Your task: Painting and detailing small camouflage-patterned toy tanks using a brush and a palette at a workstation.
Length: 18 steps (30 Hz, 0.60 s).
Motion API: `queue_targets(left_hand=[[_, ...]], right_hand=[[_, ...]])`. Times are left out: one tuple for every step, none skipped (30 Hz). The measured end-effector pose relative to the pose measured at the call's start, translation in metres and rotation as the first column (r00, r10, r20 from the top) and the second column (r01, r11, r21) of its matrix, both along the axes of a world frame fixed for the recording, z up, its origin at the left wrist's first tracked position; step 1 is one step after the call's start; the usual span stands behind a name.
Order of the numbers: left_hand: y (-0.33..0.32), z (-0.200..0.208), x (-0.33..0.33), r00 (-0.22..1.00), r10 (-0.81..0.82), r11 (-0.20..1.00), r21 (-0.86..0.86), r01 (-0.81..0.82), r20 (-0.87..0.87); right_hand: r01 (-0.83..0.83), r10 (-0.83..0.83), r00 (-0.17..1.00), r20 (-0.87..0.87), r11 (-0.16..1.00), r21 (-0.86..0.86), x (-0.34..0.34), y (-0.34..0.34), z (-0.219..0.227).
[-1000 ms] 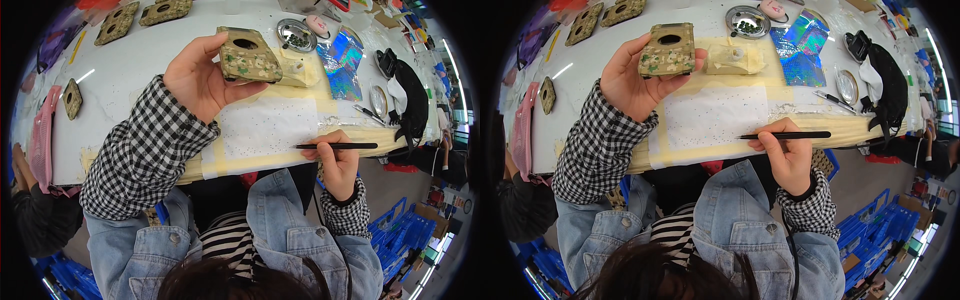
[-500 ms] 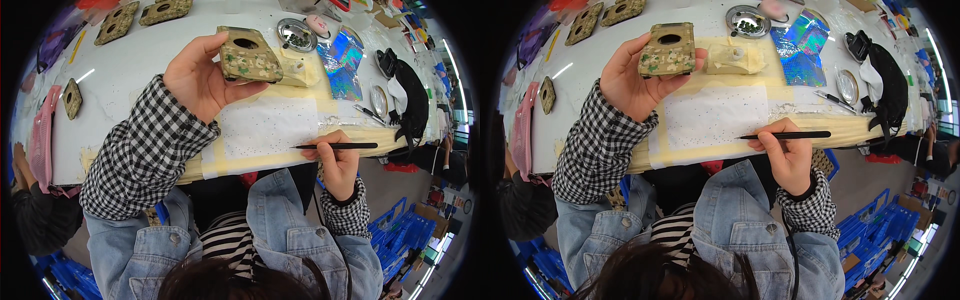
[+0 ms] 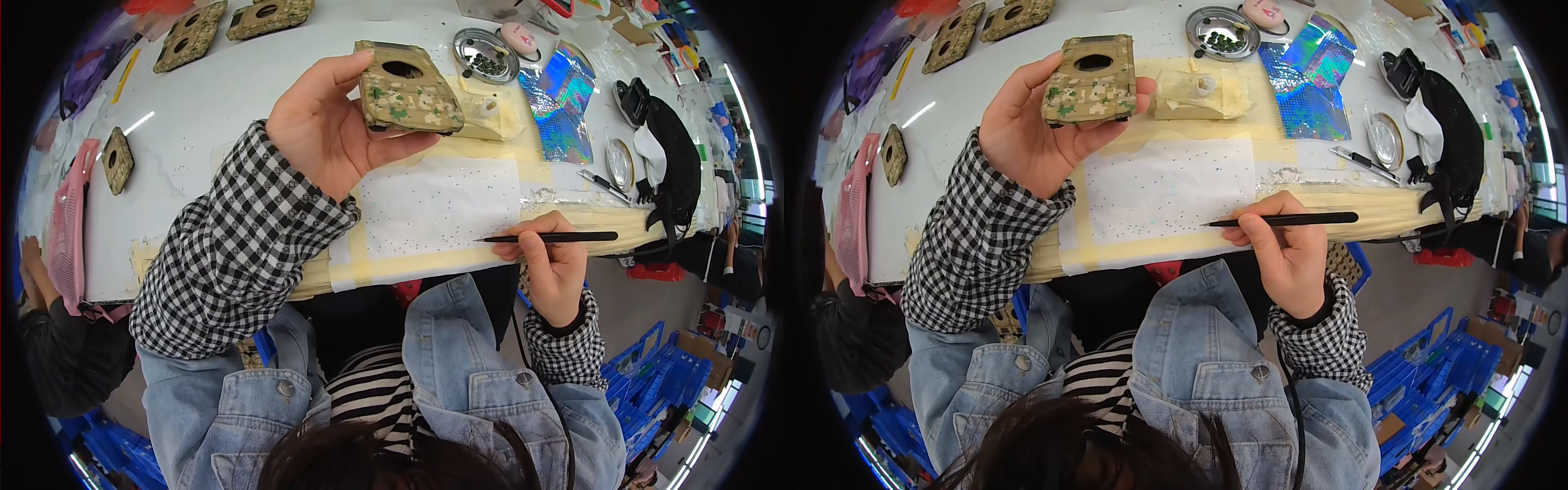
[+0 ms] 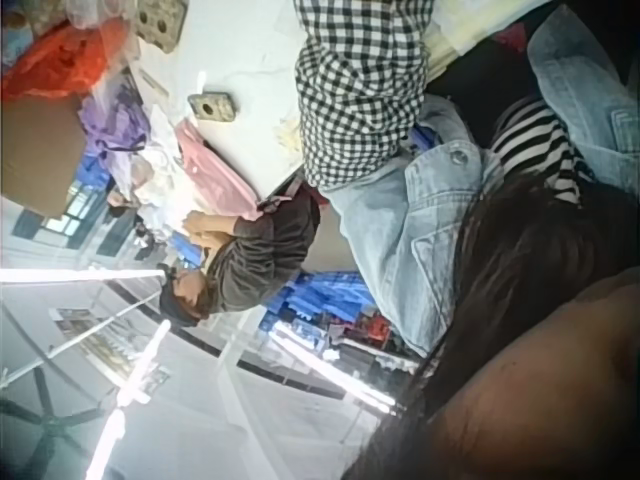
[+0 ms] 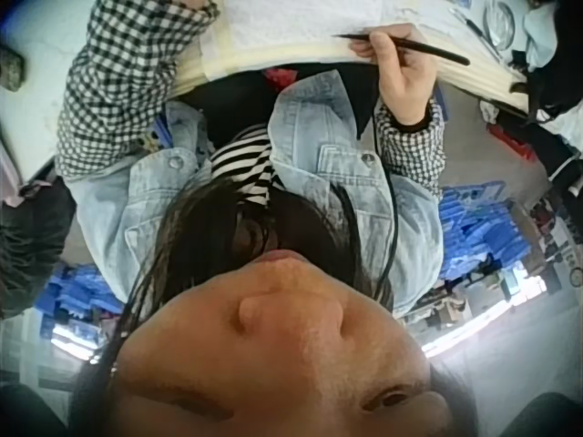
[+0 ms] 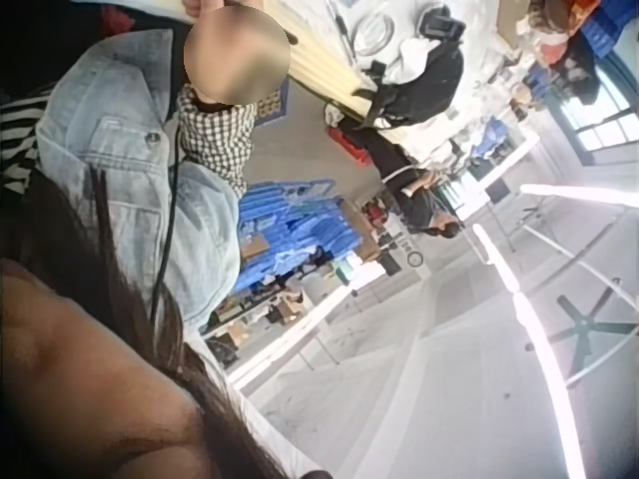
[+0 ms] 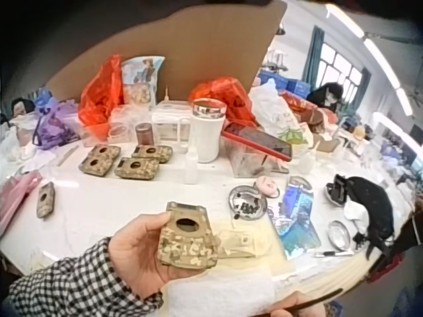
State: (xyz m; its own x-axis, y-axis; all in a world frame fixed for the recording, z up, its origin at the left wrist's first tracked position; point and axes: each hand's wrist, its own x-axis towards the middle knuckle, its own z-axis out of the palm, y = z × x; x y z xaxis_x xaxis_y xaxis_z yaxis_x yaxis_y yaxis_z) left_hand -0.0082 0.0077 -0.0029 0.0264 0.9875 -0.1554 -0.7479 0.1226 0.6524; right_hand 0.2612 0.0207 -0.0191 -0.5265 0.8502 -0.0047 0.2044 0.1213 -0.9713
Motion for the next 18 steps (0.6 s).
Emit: queue_targets(left_hand=[[0.000, 0.000, 0.000, 1.000, 0.001, 1.000, 0.002, -0.001, -0.001], [0.000, 0.000, 0.000, 1.000, 0.001, 1.000, 0.001, -0.001, -0.001], [0.000, 0.000, 0.000, 1.000, 0.001, 1.000, 0.000, -0.001, -0.001], [0.000, 0.000, 0.000, 1.000, 0.001, 1.000, -0.001, -0.001, -0.001], [0.000, 0.000, 0.000, 1.000, 0.001, 1.000, -0.001, -0.001, -0.001], [0.000, 0.000, 0.000, 1.000, 0.001, 1.000, -0.002, -0.001, -0.001], [0.000, 0.000, 0.000, 1.000, 0.000, 1.000, -0.002, 0.000, -0.001], [0.000, 0.000, 0.001, 1.000, 0.003, 1.000, -0.005, -0.003, -0.005], [0.000, 0.001, 0.001, 1.000, 0.006, 1.000, -0.007, -0.006, -0.010], [0.000, 0.001, 0.001, 1.000, 0.009, 1.000, -0.009, -0.009, -0.015], [0.000, 0.001, 0.001, 1.000, 0.006, 1.000, -0.006, -0.006, -0.010], [0.000, 0.000, 0.001, 1.000, 0.005, 1.000, -0.003, -0.005, -0.008], [0.000, 0.000, 0.001, 1.000, 0.005, 1.000, 0.001, -0.005, -0.006], [-0.001, -0.001, 0.001, 1.000, 0.000, 1.000, -0.004, 0.000, 0.005], [-0.001, 0.000, 0.000, 1.000, -0.002, 1.000, -0.004, 0.002, 0.013], [-0.001, 0.001, 0.000, 1.000, -0.003, 1.000, -0.004, 0.003, 0.021], [-0.002, 0.000, -0.001, 1.000, -0.008, 1.000, 0.003, 0.008, 0.029], [-0.002, 0.000, -0.001, 0.999, -0.012, 1.000, -0.007, 0.012, 0.036]], right_hand=[[-0.002, 0.002, 1.000, 0.003, 1.000, 0.004, 0.000, 0.000, 0.000], [-0.004, 0.004, 1.000, 0.007, 1.000, 0.007, 0.000, 0.000, 0.000], [-0.001, 0.001, 1.000, 0.007, 1.000, 0.007, 0.000, 0.000, 0.000], [0.002, -0.002, 1.000, 0.008, 1.000, 0.006, 0.000, 0.000, 0.000], [0.005, -0.005, 1.000, 0.009, 1.000, 0.006, 0.000, 0.000, 0.000], [0.007, -0.007, 1.000, 0.009, 1.000, 0.003, 0.000, 0.000, 0.000], [0.010, -0.010, 1.000, 0.009, 1.000, 0.000, 0.000, -0.001, 0.000], [0.013, -0.013, 1.000, 0.009, 1.000, -0.003, 0.000, -0.001, 0.000], [0.017, -0.017, 1.000, 0.001, 1.000, -0.006, 0.000, 0.000, 0.000], [0.021, -0.021, 1.000, -0.008, 1.000, -0.009, 0.000, 0.000, 0.001], [0.025, -0.025, 1.000, -0.016, 1.000, -0.012, 0.000, 0.001, 0.001], [0.033, -0.033, 0.999, -0.023, 0.999, 0.000, 0.000, 0.003, 0.003], [0.041, -0.040, 0.999, -0.030, 0.999, 0.012, -0.002, 0.005, 0.007], [0.048, -0.047, 0.998, -0.037, 0.999, 0.023, -0.003, 0.008, 0.010], [0.034, -0.029, 0.998, -0.059, 0.996, 0.086, -0.005, 0.014, 0.014], [0.035, -0.023, 0.995, -0.093, 0.991, 0.128, -0.009, 0.017, 0.020], [0.036, -0.015, 0.992, -0.127, 0.985, 0.170, -0.014, 0.020, 0.029], [0.044, -0.010, 0.987, -0.162, 0.976, 0.212, -0.020, 0.022, 0.038]])
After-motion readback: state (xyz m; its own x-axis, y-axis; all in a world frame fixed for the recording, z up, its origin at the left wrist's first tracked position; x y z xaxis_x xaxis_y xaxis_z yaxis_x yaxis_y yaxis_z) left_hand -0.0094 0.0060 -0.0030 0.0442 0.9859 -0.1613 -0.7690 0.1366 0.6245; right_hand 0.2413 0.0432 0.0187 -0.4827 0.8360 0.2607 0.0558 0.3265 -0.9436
